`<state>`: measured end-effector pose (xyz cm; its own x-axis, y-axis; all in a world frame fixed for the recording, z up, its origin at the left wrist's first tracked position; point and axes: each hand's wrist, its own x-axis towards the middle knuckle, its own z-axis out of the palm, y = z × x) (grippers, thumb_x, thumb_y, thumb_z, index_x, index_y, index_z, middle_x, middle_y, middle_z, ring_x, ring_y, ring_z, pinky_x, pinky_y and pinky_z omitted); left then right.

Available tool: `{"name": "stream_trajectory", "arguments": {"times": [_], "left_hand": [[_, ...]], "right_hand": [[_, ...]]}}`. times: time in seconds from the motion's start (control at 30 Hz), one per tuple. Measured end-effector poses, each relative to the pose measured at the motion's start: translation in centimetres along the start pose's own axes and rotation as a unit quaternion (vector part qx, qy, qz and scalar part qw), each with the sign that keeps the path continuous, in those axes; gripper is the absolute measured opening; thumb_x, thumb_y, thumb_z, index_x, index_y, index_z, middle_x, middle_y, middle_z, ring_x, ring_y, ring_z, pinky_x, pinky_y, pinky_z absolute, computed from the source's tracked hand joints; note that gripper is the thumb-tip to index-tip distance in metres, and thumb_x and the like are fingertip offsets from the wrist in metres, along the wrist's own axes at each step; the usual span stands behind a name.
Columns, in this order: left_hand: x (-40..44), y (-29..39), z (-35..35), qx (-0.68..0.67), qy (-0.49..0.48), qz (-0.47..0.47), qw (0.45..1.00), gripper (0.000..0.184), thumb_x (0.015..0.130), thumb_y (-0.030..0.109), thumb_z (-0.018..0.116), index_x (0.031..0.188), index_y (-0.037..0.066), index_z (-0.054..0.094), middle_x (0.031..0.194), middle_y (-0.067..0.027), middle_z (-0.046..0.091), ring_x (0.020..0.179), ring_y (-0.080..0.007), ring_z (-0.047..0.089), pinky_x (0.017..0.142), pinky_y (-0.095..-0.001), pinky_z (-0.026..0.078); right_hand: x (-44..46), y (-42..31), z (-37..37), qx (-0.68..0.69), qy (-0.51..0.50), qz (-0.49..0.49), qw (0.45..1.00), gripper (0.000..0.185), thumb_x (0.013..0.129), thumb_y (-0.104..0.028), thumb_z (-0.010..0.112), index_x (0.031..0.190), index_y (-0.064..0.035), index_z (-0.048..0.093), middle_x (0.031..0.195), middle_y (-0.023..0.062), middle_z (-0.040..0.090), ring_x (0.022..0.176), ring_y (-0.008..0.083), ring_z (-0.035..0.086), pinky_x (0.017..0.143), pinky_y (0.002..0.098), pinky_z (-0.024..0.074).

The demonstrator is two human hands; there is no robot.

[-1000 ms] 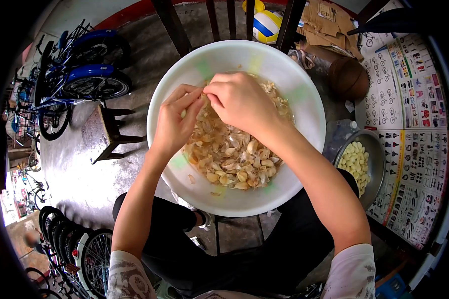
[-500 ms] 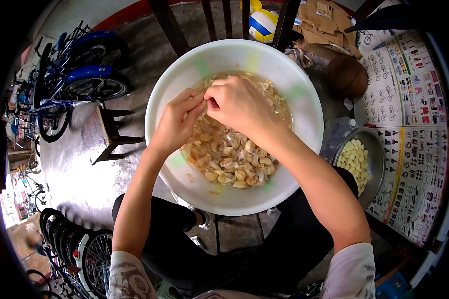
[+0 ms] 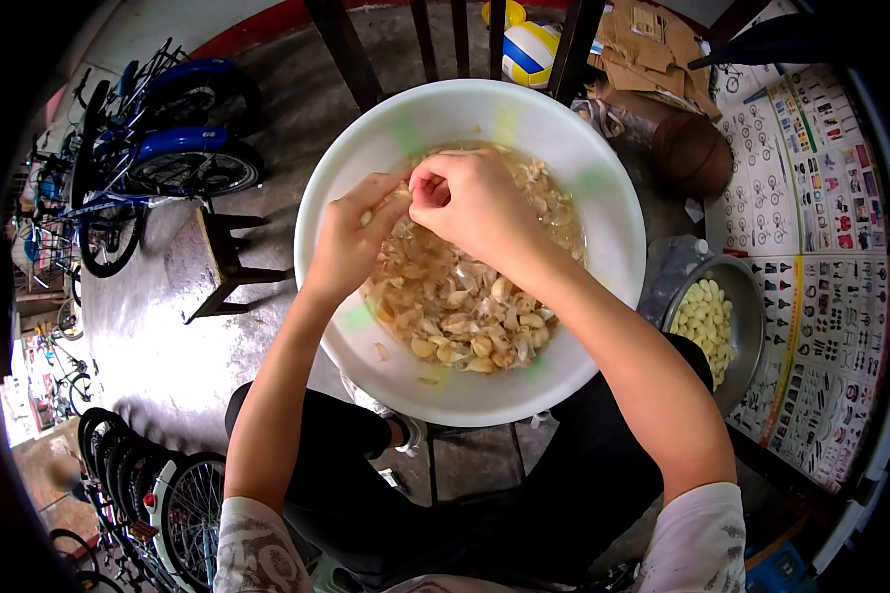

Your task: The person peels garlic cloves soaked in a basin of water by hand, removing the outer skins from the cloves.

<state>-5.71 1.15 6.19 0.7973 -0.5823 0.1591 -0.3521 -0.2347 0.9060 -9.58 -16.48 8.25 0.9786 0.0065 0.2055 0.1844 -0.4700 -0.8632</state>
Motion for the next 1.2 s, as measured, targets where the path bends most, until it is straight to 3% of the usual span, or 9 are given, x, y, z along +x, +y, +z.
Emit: {"name": "stream_trajectory", "arguments": {"times": [0.03,0.2,0.27,0.37,0.47,0.6,0.67,0.87,1.2], "left_hand": [[0.0,-0.1,-0.1,-0.032,0.02,-0.043,0.998,0.034,0.095,0.008,0.059,0.128,-0.002,0.059,0.103,-0.0058,0.065,0.081,-0.013,0.054,0.076,-0.0261,0.046],[0.3,0.7,-1.1,-0.14,0.048,-0.178,0.973,0.037,0.096,0.013,0.06,0.131,0.001,0.059,0.101,0.001,0.066,0.073,-0.0054,0.046,0.07,-0.0211,0.043],[0.4,0.7,-1.1,-0.155,0.061,-0.164,0.972,0.038,0.096,0.015,0.062,0.131,0.0,0.059,0.1,0.0013,0.066,0.073,-0.0038,0.044,0.069,-0.0197,0.042],[0.3,1.1,-1.1,-0.086,0.041,-0.142,0.985,0.038,0.094,0.017,0.065,0.128,-0.001,0.061,0.099,0.0011,0.066,0.074,-0.0034,0.046,0.068,-0.0201,0.043],[0.4,0.8,-0.5,-0.116,0.069,-0.13,0.982,0.036,0.092,0.017,0.068,0.123,-0.002,0.064,0.099,-0.0002,0.067,0.076,-0.0035,0.051,0.07,-0.0201,0.045],[0.4,1.0,-0.5,-0.114,0.056,-0.162,0.979,0.033,0.09,0.014,0.07,0.118,-0.003,0.066,0.101,-0.0037,0.069,0.082,-0.0063,0.058,0.075,-0.0215,0.048],[0.3,1.0,-0.1,-0.092,0.062,-0.112,0.987,0.021,0.088,0.01,0.072,0.104,-0.004,0.067,0.101,-0.0069,0.069,0.088,-0.0099,0.061,0.079,-0.0244,0.05],[0.3,1.0,0.0,-0.043,0.04,-0.085,0.995,0.013,0.083,0.0,0.072,0.085,-0.002,0.06,0.094,-0.0092,0.07,0.086,-0.0141,0.063,0.081,-0.0287,0.051],[-0.1,1.2,-0.5,0.077,-0.039,0.016,0.996,0.015,0.078,-0.003,0.071,0.089,-0.003,0.061,0.09,-0.0109,0.07,0.082,-0.0209,0.067,0.079,-0.0311,0.051]], "right_hand": [[0.0,0.0,-0.1,0.02,-0.006,0.012,1.0,0.009,0.079,-0.002,0.071,0.085,0.0026,0.068,0.075,0.0063,0.069,0.066,0.0112,0.066,0.064,0.0254,0.0532],[0.3,0.3,-1.6,0.003,-0.064,0.041,0.997,0.009,0.081,-0.002,0.071,0.089,0.003,0.069,0.08,0.0058,0.068,0.07,0.0106,0.064,0.067,0.0249,0.0528],[0.4,0.6,-1.8,-0.009,-0.105,0.045,0.993,0.01,0.082,-0.002,0.07,0.091,0.0033,0.069,0.083,0.0063,0.068,0.071,0.0113,0.065,0.068,0.0251,0.0528],[0.4,0.4,-2.0,-0.007,-0.063,0.031,0.998,0.011,0.086,0.0,0.066,0.096,0.0031,0.069,0.087,0.0077,0.068,0.075,0.0135,0.066,0.07,0.0261,0.0532],[0.5,0.2,-1.7,-0.014,-0.031,-0.014,0.999,0.012,0.088,0.001,0.064,0.099,0.0025,0.07,0.089,0.0091,0.069,0.078,0.0158,0.066,0.071,0.0272,0.0538],[0.7,0.1,-1.3,0.028,0.012,-0.066,0.997,0.014,0.086,-0.002,0.065,0.099,0.0009,0.071,0.089,0.0122,0.069,0.071,0.0227,0.067,0.067,0.0315,0.0532],[0.7,0.0,-1.4,0.056,0.018,-0.069,0.996,0.015,0.086,-0.002,0.066,0.099,0.0,0.071,0.088,0.0118,0.069,0.071,0.0238,0.067,0.067,0.0316,0.0535],[0.6,0.0,-2.2,-0.019,-0.056,-0.093,0.994,0.013,0.082,-0.004,0.069,0.093,0.0005,0.073,0.087,0.0119,0.07,0.072,0.0273,0.067,0.069,0.0344,0.0532],[0.9,1.0,-3.2,-0.056,-0.176,-0.131,0.974,0.012,0.079,-0.003,0.068,0.089,0.0016,0.072,0.085,0.0122,0.069,0.074,0.0302,0.065,0.07,0.0377,0.0516]]}}
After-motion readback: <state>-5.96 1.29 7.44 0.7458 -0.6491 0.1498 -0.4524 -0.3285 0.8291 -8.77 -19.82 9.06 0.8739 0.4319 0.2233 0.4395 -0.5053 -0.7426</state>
